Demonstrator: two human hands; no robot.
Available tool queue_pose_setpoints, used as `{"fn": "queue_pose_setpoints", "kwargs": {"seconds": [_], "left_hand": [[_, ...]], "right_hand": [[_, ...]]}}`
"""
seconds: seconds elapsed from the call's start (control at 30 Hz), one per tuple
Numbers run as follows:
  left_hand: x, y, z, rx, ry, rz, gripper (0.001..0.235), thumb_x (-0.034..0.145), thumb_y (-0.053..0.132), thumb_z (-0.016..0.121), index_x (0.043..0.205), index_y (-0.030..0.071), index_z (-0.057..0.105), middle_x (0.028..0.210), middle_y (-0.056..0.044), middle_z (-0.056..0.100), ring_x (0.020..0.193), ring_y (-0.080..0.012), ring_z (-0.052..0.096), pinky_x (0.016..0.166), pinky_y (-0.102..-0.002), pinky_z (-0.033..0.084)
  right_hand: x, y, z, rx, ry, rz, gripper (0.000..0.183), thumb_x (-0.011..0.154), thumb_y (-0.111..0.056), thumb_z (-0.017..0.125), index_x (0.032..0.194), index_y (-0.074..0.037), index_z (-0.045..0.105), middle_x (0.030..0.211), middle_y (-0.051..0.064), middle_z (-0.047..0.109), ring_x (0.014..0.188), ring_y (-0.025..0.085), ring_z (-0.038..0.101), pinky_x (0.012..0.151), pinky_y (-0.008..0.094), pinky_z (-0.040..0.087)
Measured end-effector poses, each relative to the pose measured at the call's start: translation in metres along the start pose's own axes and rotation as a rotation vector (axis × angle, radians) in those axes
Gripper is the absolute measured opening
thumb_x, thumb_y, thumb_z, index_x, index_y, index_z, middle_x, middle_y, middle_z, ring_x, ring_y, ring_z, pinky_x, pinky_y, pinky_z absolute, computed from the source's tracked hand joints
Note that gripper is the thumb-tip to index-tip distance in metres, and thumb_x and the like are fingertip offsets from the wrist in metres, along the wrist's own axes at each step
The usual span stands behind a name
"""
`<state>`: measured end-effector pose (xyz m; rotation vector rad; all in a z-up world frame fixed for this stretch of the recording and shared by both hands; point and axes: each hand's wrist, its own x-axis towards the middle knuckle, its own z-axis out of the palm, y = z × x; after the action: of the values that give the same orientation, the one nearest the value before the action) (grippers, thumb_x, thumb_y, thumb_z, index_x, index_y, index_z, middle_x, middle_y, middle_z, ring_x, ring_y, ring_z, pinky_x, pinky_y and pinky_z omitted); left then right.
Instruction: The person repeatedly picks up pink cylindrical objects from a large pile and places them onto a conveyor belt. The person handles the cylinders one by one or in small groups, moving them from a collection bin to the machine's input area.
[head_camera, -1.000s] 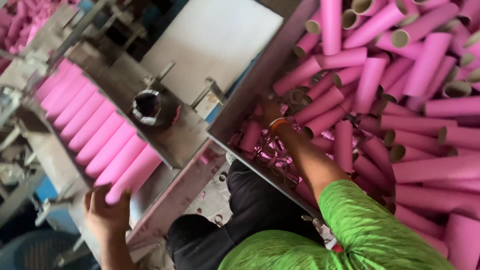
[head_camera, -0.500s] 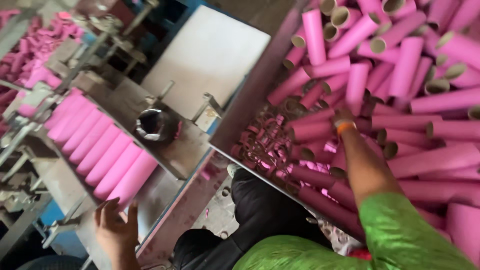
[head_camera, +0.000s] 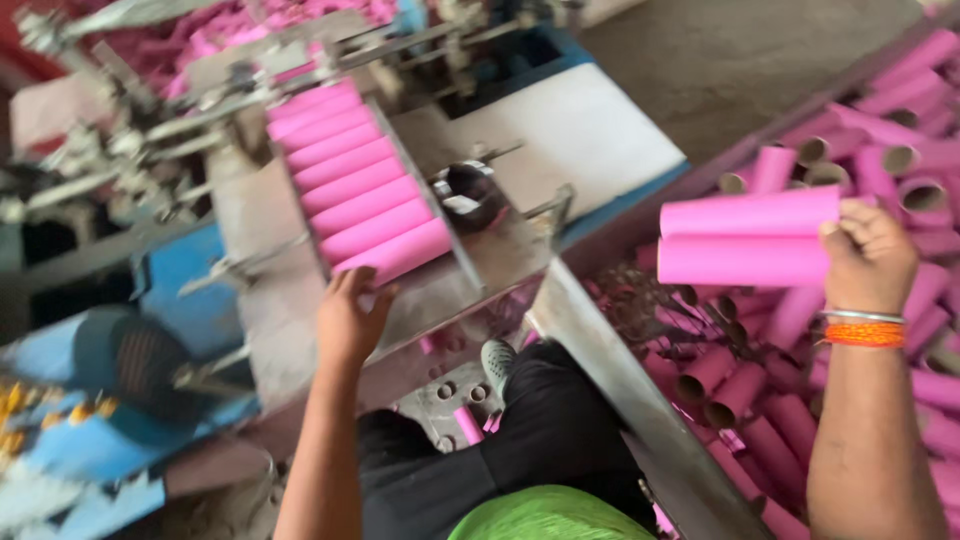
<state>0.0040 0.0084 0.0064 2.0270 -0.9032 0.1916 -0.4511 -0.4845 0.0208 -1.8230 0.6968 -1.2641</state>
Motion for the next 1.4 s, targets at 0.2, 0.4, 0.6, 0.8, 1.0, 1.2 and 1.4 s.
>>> {"fn": "queue_pose_setpoints", "kwargs": {"seconds": [0.2,0.4,0.6,0.8,1.0,1.2,1.4], "left_hand": [[-0.004,-0.023,0.011,-0.195,0.089,-0.088,0.028,0.085,0.017,0.079,0.108,0.005,0.070,0.098,-0.014,0.072,0.082,-0.0283,0.072,0.074,-0.039,0.057],[-0.018,-0.022,0.007,-0.151,0.181,-0.014,0.024,0.090,0.020,0.079,0.108,0.008,0.069,0.095,-0.014,0.070,0.080,-0.0321,0.068,0.069,-0.042,0.054],[-0.032,-0.007,-0.016,-0.302,0.097,-0.016,0.031,0.092,0.028,0.077,0.112,0.007,0.066,0.099,-0.012,0.068,0.080,-0.0287,0.069,0.074,-0.041,0.056],[-0.025,0.004,-0.013,0.277,-0.162,0.167,0.064,0.060,0.036,0.088,0.115,0.010,0.067,0.115,-0.013,0.065,0.109,-0.0364,0.061,0.091,-0.051,0.048],[-0.025,-0.003,-0.003,0.639,-0.222,0.130,0.051,0.071,0.031,0.085,0.117,0.014,0.068,0.117,-0.008,0.064,0.117,-0.0302,0.060,0.097,-0.046,0.046],[0.005,-0.004,0.008,0.589,-0.431,0.127,0.052,0.078,0.040,0.085,0.121,0.015,0.069,0.114,-0.009,0.068,0.107,-0.0323,0.062,0.093,-0.048,0.051],[0.008,-0.015,0.004,0.357,-0.209,0.292,0.068,0.079,0.039,0.086,0.135,0.005,0.065,0.132,-0.018,0.063,0.130,-0.0399,0.057,0.112,-0.051,0.047]], "right_hand": [[-0.001,-0.095,0.197,0.537,-0.350,0.100,0.036,0.098,0.009,0.070,0.132,-0.001,0.063,0.120,0.009,0.071,0.104,0.013,0.067,0.096,0.025,0.055],[-0.047,-0.125,0.335,0.431,-0.554,0.188,0.035,0.097,0.005,0.066,0.131,0.001,0.061,0.109,0.010,0.073,0.094,0.013,0.067,0.086,0.025,0.056],[-0.058,-0.103,0.379,0.294,-0.547,0.103,0.032,0.096,0.003,0.067,0.128,0.002,0.061,0.106,0.010,0.073,0.092,0.014,0.067,0.082,0.026,0.055],[-0.088,-0.106,0.442,-0.035,-0.566,-0.190,0.022,0.094,-0.004,0.068,0.115,-0.004,0.066,0.103,0.011,0.074,0.096,0.023,0.076,0.082,0.032,0.057],[-0.057,-0.094,0.375,-0.426,-0.553,-0.451,0.009,0.091,-0.017,0.077,0.094,-0.008,0.077,0.096,0.013,0.077,0.091,0.032,0.072,0.080,0.040,0.055],[-0.054,0.028,0.156,-0.371,-0.358,0.099,0.019,0.095,-0.021,0.073,0.107,-0.007,0.074,0.100,0.009,0.077,0.091,0.019,0.073,0.083,0.031,0.056],[-0.149,0.144,-0.048,-0.705,-0.290,0.691,0.032,0.094,-0.028,0.074,0.119,-0.009,0.077,0.101,0.010,0.077,0.089,0.021,0.072,0.086,0.038,0.055]]}}
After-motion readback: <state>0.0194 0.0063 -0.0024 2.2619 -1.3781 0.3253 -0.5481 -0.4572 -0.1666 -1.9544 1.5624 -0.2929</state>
